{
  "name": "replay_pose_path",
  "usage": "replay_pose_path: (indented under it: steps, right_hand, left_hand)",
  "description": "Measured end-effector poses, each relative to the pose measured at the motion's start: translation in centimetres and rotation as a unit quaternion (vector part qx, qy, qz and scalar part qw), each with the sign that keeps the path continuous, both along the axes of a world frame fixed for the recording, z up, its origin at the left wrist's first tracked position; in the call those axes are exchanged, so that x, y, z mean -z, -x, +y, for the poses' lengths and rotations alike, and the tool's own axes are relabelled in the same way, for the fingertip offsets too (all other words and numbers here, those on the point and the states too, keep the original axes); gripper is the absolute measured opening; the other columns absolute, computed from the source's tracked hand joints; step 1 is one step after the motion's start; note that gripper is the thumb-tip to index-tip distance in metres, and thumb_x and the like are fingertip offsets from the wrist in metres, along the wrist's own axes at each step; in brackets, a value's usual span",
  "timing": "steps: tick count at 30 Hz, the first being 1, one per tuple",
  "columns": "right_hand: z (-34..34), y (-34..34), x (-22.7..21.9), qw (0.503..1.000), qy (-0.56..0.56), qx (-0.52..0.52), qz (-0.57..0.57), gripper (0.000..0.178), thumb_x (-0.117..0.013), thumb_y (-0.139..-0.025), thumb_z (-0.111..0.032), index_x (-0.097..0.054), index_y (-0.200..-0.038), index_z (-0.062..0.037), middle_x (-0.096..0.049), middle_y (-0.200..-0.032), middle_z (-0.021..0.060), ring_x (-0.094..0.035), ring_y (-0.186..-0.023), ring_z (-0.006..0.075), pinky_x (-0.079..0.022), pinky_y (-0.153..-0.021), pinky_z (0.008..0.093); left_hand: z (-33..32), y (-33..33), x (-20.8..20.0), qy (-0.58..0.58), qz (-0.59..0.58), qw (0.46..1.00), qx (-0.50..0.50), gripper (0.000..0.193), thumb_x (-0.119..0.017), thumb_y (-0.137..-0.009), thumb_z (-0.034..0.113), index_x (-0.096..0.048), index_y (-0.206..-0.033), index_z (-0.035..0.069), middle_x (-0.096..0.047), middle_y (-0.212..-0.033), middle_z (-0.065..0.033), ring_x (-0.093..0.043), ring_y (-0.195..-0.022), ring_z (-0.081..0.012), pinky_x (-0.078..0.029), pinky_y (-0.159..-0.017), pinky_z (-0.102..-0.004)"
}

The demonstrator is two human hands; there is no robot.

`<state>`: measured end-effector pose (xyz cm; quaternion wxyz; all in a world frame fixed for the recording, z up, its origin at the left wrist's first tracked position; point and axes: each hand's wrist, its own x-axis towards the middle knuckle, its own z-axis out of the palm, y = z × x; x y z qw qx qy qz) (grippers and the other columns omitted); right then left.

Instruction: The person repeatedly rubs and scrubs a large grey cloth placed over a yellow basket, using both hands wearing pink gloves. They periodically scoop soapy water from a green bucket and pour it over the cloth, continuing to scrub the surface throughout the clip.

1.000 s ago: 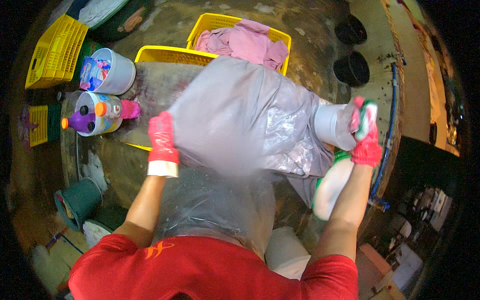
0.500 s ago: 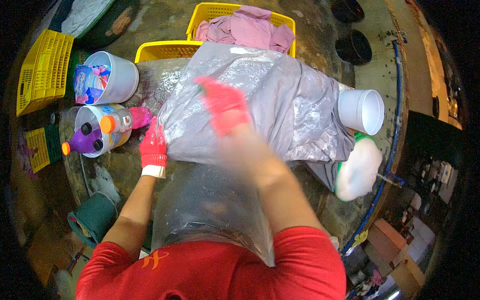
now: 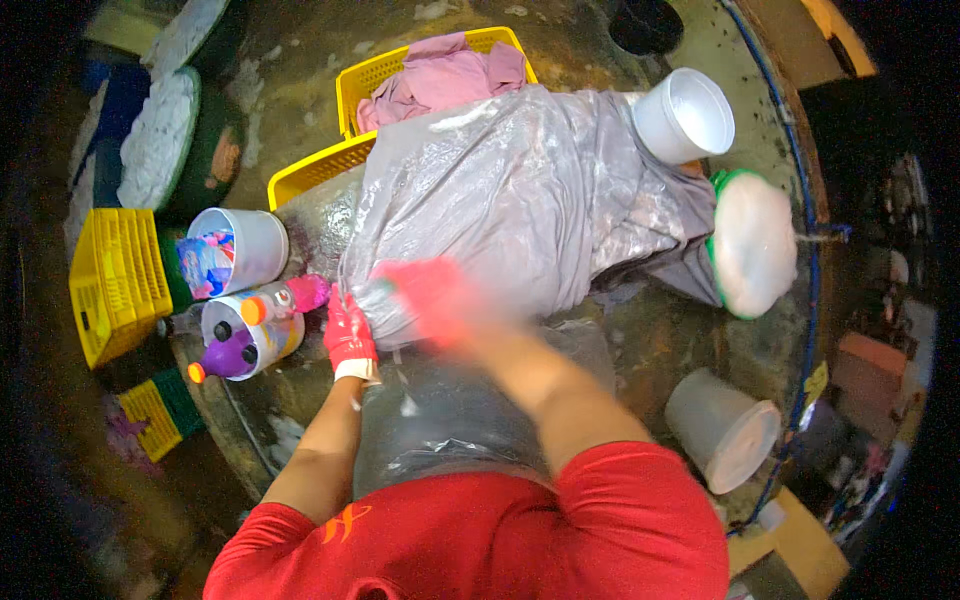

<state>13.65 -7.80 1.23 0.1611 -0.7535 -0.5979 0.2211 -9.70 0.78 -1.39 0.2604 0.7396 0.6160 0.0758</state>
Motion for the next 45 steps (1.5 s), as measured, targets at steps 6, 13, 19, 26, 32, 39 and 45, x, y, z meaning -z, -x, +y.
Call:
replay_pose_path:
  steps: [6,13,19,26,32,39,45]
  right_hand:
    - [-11.1,-22.9,-8.4,0.849,0.025,0.492,0.192,0.069,-0.067,-0.106,-0.038,-0.037,-0.169,-0.0337,-0.073,-0.13,0.0269,-0.072,-0.117,0.0383,-0.056,-0.099,0.0477]
    - [-12.6,-17.7,-2.0,0.866,-0.034,0.416,0.276,0.097,-0.081,-0.097,-0.039,-0.026,-0.172,-0.0117,-0.074,-0.132,0.0259,-0.071,-0.117,0.0413,-0.055,-0.099,0.0467]
    - [-17.2,-23.8,-1.3,0.914,-0.101,0.34,0.198,0.052,-0.077,-0.097,-0.02,-0.064,-0.145,-0.0085,-0.076,-0.116,0.0201,-0.073,-0.108,0.0363,-0.056,-0.093,0.0449]
    - [-29.3,-31.5,-7.2,0.721,-0.157,0.586,0.335,0.047,-0.073,-0.104,-0.029,-0.065,-0.149,-0.0142,-0.068,-0.134,0.0046,-0.062,-0.072,0.011,-0.049,-0.06,0.0279]
    - [-9.8,-15.1,-9.5,0.87,-0.202,0.333,0.303,0.05,-0.066,-0.109,-0.032,-0.06,-0.154,-0.0115,-0.061,-0.155,0.0119,-0.055,-0.144,0.0254,-0.04,-0.122,0.0374]
    - [2.9,-2.3,-2.6,0.976,-0.061,-0.076,0.197,0.052,-0.06,-0.105,-0.032,-0.057,-0.156,-0.0235,-0.07,-0.14,0.0164,-0.068,-0.124,0.0383,-0.053,-0.105,0.0498]
    - [-0.2,-31.3,-4.4,0.931,0.015,0.365,0.011,0.058,-0.061,-0.11,-0.034,-0.049,-0.16,-0.0076,-0.066,-0.148,0.0202,-0.069,-0.128,0.033,-0.054,-0.107,0.0444]
  left_hand:
    - [0.2,-1.6,-3.3,0.052,-0.078,0.992,-0.087,0.061,-0.065,-0.108,0.037,-0.047,-0.162,0.014,-0.068,-0.14,-0.0255,-0.068,-0.126,-0.0402,-0.053,-0.104,-0.0493]
    - [-0.7,4.7,-6.6,0.146,-0.219,0.965,-0.008,0.053,-0.076,-0.103,0.025,-0.06,-0.151,0.007,-0.067,-0.146,-0.0082,-0.06,-0.134,-0.0231,-0.048,-0.113,-0.0418]
    - [-5.2,9.5,-9.6,0.336,-0.414,0.815,-0.229,0.048,-0.076,-0.103,0.029,-0.067,-0.141,0.001,-0.071,-0.137,-0.0115,-0.065,-0.126,-0.0238,-0.048,-0.111,-0.0403]
    - [-8.7,7.5,-7.1,0.071,-0.122,0.98,-0.14,0.049,-0.072,-0.098,0.022,-0.066,-0.138,-0.005,-0.074,-0.127,-0.0228,-0.071,-0.117,-0.034,-0.055,-0.103,-0.0453]
    - [-4.0,-10.9,-3.3,-0.222,0.086,0.971,0.018,0.054,-0.065,-0.104,0.031,-0.057,-0.15,0.003,-0.049,-0.157,-0.0347,-0.041,-0.15,-0.0518,-0.035,-0.125,-0.0553]
    - [-0.9,-6.4,-4.1,0.019,0.059,0.998,-0.014,0.026,-0.059,-0.106,0.032,-0.064,-0.11,0.006,-0.072,-0.104,-0.0252,-0.07,-0.098,-0.0478,-0.056,-0.081,-0.0564]
    - [-0.5,-3.0,0.5,-0.174,0.102,0.973,0.114,0.026,-0.056,-0.109,0.032,-0.067,-0.103,0.009,-0.068,-0.087,-0.0206,-0.07,-0.082,-0.0433,-0.056,-0.073,-0.0572]
